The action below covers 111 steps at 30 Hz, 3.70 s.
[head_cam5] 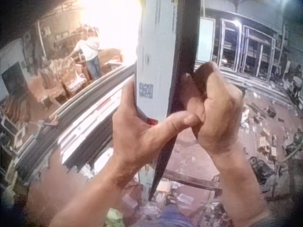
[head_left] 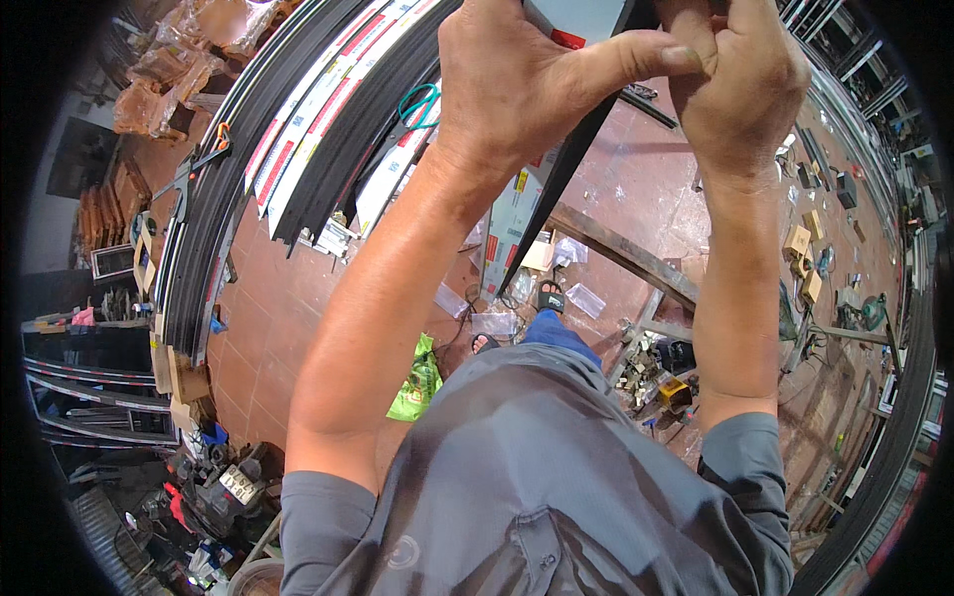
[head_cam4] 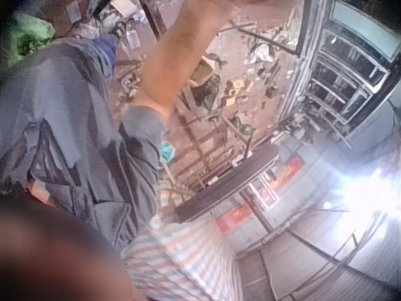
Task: The person handles long aluminum window frame profiles, aligns them on a workbench, and uses pliers to insert small components into the profile ends. The person repeatedly picks up profiles, positions them, and secures parts with pliers while other workers are present in the background.
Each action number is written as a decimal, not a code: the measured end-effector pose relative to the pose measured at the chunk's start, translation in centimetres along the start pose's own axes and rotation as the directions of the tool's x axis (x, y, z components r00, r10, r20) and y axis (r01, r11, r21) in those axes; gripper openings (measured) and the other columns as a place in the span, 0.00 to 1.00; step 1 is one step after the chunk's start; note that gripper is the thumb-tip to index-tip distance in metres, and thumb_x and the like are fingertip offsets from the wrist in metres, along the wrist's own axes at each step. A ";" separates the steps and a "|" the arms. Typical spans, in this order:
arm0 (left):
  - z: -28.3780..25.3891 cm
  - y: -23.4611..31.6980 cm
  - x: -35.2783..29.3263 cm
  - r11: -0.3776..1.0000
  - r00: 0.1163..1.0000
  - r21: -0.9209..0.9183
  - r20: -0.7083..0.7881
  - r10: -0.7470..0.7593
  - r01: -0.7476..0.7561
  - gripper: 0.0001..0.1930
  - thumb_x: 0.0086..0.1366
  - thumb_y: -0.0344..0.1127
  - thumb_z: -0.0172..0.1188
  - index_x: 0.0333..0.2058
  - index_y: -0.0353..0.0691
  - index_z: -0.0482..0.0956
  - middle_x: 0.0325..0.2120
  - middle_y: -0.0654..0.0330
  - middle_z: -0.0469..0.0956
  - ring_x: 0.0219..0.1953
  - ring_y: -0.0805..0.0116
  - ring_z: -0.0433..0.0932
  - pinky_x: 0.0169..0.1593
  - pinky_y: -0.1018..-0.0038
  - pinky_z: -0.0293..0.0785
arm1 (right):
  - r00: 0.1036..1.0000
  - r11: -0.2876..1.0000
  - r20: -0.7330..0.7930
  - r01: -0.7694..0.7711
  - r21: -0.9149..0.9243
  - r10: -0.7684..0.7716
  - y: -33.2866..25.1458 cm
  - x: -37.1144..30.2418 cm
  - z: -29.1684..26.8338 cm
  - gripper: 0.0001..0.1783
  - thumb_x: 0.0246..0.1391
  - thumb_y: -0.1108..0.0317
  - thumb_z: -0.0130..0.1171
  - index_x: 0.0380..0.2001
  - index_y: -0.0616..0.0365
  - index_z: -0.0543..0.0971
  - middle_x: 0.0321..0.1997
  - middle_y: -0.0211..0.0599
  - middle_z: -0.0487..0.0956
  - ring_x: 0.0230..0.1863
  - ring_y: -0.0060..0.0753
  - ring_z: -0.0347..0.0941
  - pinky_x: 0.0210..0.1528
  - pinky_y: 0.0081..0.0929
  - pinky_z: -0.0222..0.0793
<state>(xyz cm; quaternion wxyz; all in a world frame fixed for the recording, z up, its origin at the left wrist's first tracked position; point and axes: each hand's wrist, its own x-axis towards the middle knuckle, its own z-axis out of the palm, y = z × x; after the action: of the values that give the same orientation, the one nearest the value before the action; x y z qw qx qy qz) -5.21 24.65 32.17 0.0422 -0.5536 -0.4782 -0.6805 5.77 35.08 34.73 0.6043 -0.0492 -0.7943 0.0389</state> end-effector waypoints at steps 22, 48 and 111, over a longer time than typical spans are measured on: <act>0.1 -1.2 -2.3 0.920 0.927 0.167 0.067 -0.368 0.354 0.49 0.47 0.37 0.76 0.67 0.34 0.62 0.48 0.44 0.82 0.51 0.54 0.84 0.58 0.63 0.77 | 0.829 0.758 0.050 -0.532 0.378 0.557 1.5 3.3 -1.0 0.18 0.69 0.57 0.63 0.36 0.64 0.79 0.26 0.35 0.82 0.28 0.22 0.75 0.33 0.27 0.72; 3.3 -2.7 -7.5 0.883 0.835 0.113 0.289 -0.469 0.457 0.50 0.47 0.37 0.76 0.70 0.37 0.64 0.52 0.43 0.82 0.54 0.53 0.83 0.58 0.63 0.77 | 0.876 0.836 -0.059 -0.474 -0.275 0.478 3.3 -2.6 -7.0 0.11 0.64 0.67 0.63 0.30 0.60 0.73 0.23 0.43 0.78 0.24 0.47 0.79 0.27 0.43 0.72; 14.7 -2.4 -11.0 0.942 0.834 -0.089 0.497 -0.240 0.325 0.43 0.39 0.47 0.79 0.53 0.32 0.74 0.29 0.45 0.85 0.37 0.42 0.86 0.38 0.52 0.82 | 0.324 0.345 0.155 -0.694 -0.632 0.933 14.8 -5.6 -26.8 0.18 0.68 0.55 0.49 0.38 0.58 0.79 0.27 0.37 0.80 0.25 0.38 0.76 0.26 0.32 0.70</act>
<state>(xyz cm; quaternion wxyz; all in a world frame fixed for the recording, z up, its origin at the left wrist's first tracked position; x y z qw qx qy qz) 8.12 31.04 20.95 -0.2259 -0.6290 -0.4906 -0.5591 33.55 49.09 34.75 0.2356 -0.5844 -0.7570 0.1727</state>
